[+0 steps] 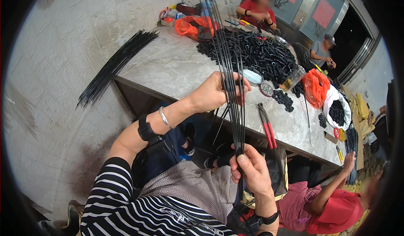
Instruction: The recorder is assembling small black umbrella components using pliers and manual dexterity at a shared factory table.
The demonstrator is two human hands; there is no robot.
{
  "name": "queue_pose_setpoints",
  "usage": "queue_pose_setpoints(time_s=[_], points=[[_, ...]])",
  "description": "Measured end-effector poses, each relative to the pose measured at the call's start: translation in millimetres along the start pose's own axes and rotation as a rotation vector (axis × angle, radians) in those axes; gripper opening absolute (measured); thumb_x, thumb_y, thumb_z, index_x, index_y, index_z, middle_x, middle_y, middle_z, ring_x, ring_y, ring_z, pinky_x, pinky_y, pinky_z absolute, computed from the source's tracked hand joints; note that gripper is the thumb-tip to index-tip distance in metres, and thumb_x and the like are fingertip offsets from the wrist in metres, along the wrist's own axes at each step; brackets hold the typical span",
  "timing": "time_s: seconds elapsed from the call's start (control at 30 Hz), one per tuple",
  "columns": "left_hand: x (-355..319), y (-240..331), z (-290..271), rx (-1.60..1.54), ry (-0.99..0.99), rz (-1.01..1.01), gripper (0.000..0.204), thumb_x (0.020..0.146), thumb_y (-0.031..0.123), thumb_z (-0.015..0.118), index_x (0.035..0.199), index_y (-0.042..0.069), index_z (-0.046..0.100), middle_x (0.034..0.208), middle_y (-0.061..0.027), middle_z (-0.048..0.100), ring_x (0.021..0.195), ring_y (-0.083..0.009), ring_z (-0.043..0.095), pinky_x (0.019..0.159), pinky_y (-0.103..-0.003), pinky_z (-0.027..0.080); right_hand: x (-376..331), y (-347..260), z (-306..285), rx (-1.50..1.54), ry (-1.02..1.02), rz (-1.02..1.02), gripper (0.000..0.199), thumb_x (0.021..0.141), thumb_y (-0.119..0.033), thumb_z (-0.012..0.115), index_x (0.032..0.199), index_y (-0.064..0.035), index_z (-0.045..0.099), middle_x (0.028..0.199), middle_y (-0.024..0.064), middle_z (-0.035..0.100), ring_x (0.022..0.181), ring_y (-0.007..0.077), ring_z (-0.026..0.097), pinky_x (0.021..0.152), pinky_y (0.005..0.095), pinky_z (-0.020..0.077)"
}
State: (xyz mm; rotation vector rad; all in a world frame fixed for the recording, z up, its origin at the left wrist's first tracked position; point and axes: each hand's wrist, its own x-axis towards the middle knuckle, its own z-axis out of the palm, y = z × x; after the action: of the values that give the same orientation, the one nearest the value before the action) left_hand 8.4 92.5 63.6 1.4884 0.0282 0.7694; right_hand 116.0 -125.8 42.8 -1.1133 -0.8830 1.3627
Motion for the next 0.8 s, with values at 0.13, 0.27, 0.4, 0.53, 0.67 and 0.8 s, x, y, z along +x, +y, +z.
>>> queue_pose_setpoints(time_s=[0.13, 0.27, 0.4, 0.53, 0.67, 0.8], points=[[-5.8, 17.1, 19.9, 0.062, -0.117, 0.027, 0.025, 0.092, 0.014, 0.059, 0.111, -0.002, 0.055, 0.082, -0.0059, 0.064, 0.078, -0.0144, 0.064, 0.073, -0.028, 0.052, -9.6, -0.1, -10.7, 0.043, -0.1, 0.015, 0.022, 0.097, -0.013, 0.047, 0.108, 0.0055, 0.054, 0.079, 0.0056, 0.055, 0.061, 0.0105, 0.051, 0.054, 0.0248, 0.0468], [-26.9, -7.4, 28.5, -0.039, -0.223, -0.044, 0.03, 0.092, 0.021, 0.059, 0.113, -0.001, 0.055, 0.087, -0.0073, 0.065, 0.086, -0.0155, 0.065, 0.077, -0.029, 0.052, -26.8, 5.6, -22.6, 0.06, -0.136, -0.035, 0.022, 0.096, -0.012, 0.05, 0.108, 0.0061, 0.054, 0.081, 0.0083, 0.058, 0.063, 0.0118, 0.054, 0.056, 0.0255, 0.0484], [-40.4, -25.1, 29.7, 0.032, -0.323, -0.163, 0.027, 0.094, 0.023, 0.055, 0.107, -0.001, 0.058, 0.096, -0.0064, 0.063, 0.09, -0.0157, 0.063, 0.082, -0.028, 0.05, -34.1, 13.5, -34.8, 0.092, -0.158, 0.027, 0.021, 0.095, -0.009, 0.05, 0.107, 0.0072, 0.054, 0.082, 0.01, 0.059, 0.063, 0.0127, 0.055, 0.058, 0.0273, 0.0496], [2.0, 12.2, 14.4, 0.697, -0.241, 0.299, 0.018, 0.091, 0.011, 0.054, 0.106, 0.002, 0.06, 0.094, -0.0083, 0.064, 0.086, -0.019, 0.062, 0.078, -0.031, 0.049, -14.9, 2.7, -33.7, 0.1, -0.256, -0.062, 0.018, 0.093, -0.003, 0.049, 0.107, 0.0079, 0.053, 0.084, 0.0108, 0.06, 0.068, 0.0144, 0.058, 0.064, 0.0285, 0.0501], [61.0, 8.8, -22.6, 1.047, -0.313, 0.63, 0.027, 0.084, 0.01, 0.061, 0.111, 0.009, 0.06, 0.115, -0.0057, 0.062, 0.116, -0.0287, 0.053, 0.098, -0.04, 0.041, 32.8, 9.7, -37.3, -0.086, -0.272, -0.082, 0.023, 0.091, 0.002, 0.045, 0.112, 0.0053, 0.052, 0.083, 0.0078, 0.061, 0.076, 0.0143, 0.06, 0.073, 0.0277, 0.0488], [37.8, -104.6, -73.4, 1.388, -0.583, 0.245, 0.077, 0.069, 0.03, 0.075, 0.138, 0.021, 0.041, 0.146, -0.0033, 0.036, 0.141, -0.0322, 0.017, 0.11, -0.062, 0.01, 86.1, 113.4, -77.1, -0.036, -0.199, 0.089, 0.012, 0.092, -0.003, 0.05, 0.102, 0.0004, 0.057, 0.084, 0.0056, 0.062, 0.079, 0.0142, 0.061, 0.074, 0.0286, 0.0501]])
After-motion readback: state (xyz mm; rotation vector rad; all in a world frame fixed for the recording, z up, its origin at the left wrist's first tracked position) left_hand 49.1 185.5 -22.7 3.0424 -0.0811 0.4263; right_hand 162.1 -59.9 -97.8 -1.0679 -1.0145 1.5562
